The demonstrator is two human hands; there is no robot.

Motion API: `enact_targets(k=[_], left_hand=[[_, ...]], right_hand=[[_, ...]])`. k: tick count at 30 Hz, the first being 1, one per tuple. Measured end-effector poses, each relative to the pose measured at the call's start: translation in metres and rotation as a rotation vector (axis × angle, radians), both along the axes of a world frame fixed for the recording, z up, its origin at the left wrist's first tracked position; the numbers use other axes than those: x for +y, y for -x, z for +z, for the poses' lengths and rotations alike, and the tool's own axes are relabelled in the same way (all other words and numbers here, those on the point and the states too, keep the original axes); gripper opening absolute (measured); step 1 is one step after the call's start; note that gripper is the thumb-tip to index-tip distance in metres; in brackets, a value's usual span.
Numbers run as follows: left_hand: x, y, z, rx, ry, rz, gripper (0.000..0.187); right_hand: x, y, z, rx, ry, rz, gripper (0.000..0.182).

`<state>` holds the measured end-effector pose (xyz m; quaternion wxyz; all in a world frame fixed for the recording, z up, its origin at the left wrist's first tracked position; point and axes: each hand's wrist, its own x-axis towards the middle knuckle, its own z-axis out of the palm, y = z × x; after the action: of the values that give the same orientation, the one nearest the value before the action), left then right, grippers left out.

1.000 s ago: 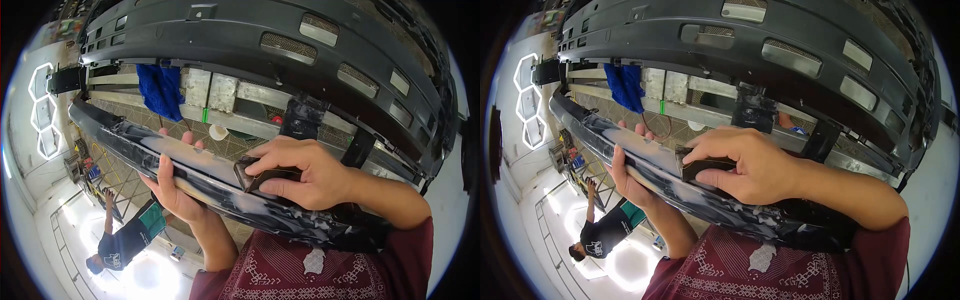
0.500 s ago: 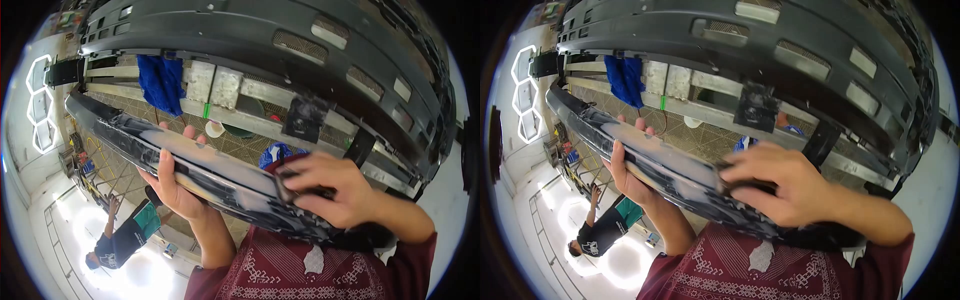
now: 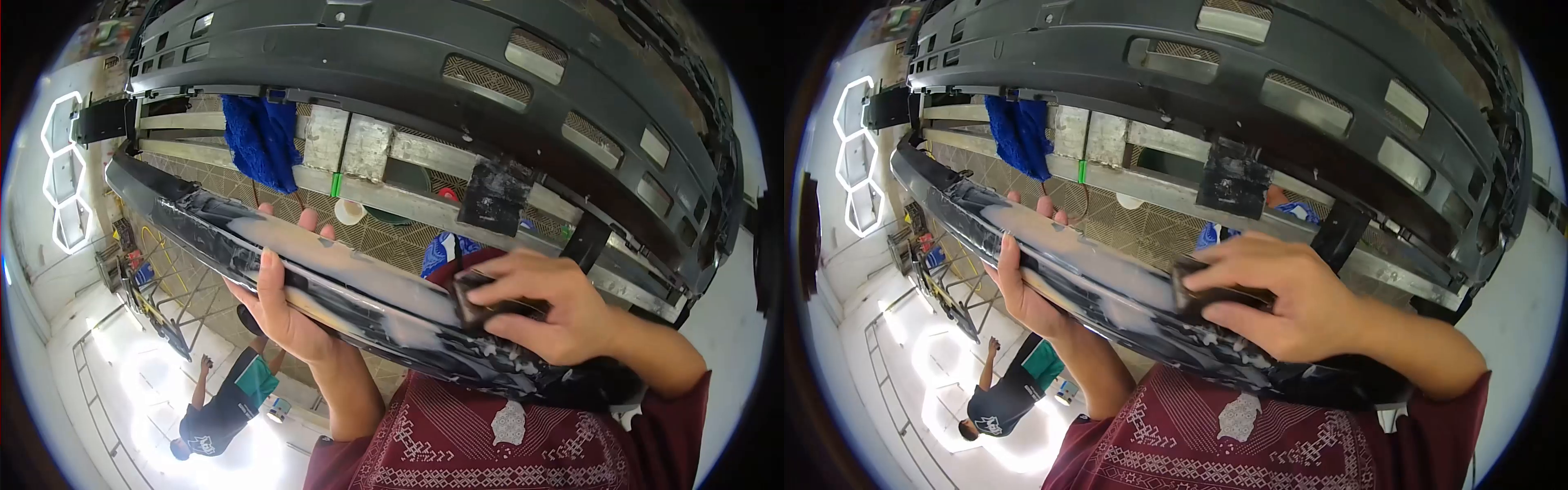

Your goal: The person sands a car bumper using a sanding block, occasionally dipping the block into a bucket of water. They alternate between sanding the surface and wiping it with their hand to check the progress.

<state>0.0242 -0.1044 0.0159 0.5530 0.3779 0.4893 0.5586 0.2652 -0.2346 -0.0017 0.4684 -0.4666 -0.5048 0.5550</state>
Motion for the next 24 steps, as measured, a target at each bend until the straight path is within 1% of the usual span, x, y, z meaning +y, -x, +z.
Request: enact_targets(k=[2,4,6,7,8,10,11,12,13,15,17,19,20,22,24], left_hand=[[-0.003,-0.001,0.001,0.001,0.009,0.019,0.066],[-0.002,-0.002,0.0,-0.005,0.024,0.027,0.065],[-0.003,-0.001,0.0,-0.003,0.015,0.015,0.065],[-0.002,-0.001,0.0,-0.004,0.009,0.006,0.065],[-0.001,0.0,0.0,-0.007,0.01,0.009,0.065],[-0.001,-0.001,-0.002,-0.048,0.0,0.018,0.065],[-0.003,0.004,-0.003,-0.042,0.008,0.02,0.065],[-0.003,0.008,-0.006,-0.082,0.058,0.032,0.065],[-0.003,0.009,-0.007,-0.126,0.095,0.048,0.065],[-0.002,0.01,-0.007,-0.122,0.091,0.037,0.065],[-0.001,0.01,-0.005,-0.119,0.097,0.027,0.065],[-0.001,0.005,-0.006,-0.115,-0.002,-0.001,0.065],[-0.001,0.004,-0.006,-0.116,-0.005,0.016,0.065],[-0.001,0.001,-0.004,-0.103,0.021,0.018,0.064],[-0.001,0.003,-0.005,-0.047,0.008,0.017,0.066]], right_hand=[[-0.004,-0.001,0.0,-0.014,0.014,0.003,0.031],[0.014,0.012,-0.003,-0.021,-0.003,-0.02,0.031],[0.024,0.021,-0.007,0.045,0.027,-0.056,0.031],[0.019,0.013,-0.002,-0.03,0.003,-0.03,0.031],[0.009,0.009,-0.001,-0.032,0.004,-0.027,0.031],[0.001,0.001,0.005,0.053,0.058,-0.015,0.031],[0.007,-0.001,0.0,-0.005,0.008,0.033,0.031],[0.018,0.011,-0.008,0.049,-0.055,-0.023,0.031],[0.036,0.022,-0.012,0.07,-0.074,-0.029,0.031],[0.045,0.026,-0.012,0.096,-0.096,-0.031,0.03],[0.039,0.016,-0.008,0.12,-0.043,0.072,0.034],[0.015,0.0,-0.009,0.145,-0.034,0.096,0.035],[0.008,-0.004,-0.011,0.179,-0.022,0.117,0.035],[0.017,0.003,-0.009,0.176,-0.007,0.109,0.036],[0.053,0.025,-0.015,0.251,0.017,0.147,0.037]])
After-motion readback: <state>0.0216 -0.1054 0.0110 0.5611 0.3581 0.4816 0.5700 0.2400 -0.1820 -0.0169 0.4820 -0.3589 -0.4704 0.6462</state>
